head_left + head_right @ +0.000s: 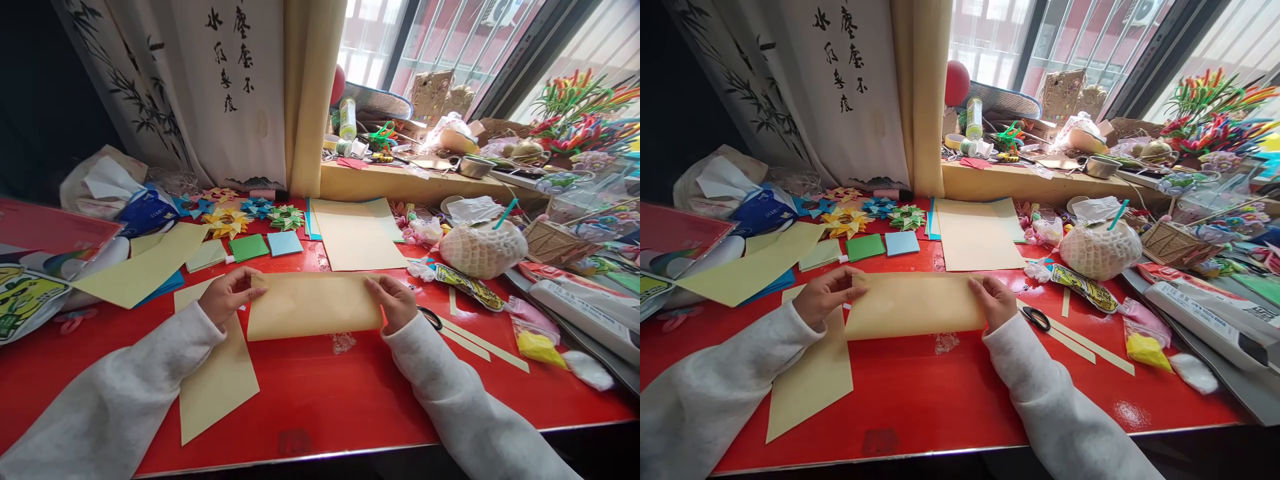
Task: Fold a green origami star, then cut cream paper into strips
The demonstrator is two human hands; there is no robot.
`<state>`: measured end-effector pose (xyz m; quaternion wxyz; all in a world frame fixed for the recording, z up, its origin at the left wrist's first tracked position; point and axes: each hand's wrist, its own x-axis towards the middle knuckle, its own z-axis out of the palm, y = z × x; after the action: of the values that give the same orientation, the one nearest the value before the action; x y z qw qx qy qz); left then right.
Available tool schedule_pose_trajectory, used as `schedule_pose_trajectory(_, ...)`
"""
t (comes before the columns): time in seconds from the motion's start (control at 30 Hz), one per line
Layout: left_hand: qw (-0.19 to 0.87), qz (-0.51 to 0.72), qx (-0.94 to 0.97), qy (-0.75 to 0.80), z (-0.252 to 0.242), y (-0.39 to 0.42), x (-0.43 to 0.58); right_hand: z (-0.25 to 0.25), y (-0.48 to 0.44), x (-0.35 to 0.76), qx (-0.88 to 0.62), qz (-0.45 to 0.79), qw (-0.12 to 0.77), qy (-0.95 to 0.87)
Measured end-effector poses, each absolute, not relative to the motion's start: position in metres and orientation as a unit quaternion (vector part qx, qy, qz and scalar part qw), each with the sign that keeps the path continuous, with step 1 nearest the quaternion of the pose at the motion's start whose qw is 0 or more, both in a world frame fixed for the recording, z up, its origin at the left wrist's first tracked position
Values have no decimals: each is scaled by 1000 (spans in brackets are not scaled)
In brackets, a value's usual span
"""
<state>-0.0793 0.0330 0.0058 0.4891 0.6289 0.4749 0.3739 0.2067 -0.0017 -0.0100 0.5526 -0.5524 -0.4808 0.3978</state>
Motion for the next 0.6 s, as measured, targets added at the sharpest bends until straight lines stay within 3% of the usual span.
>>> schedule_pose_trajectory(0.6,443,384,644,492,0,36,-82,-11,-3,203,-554,434,561,-436)
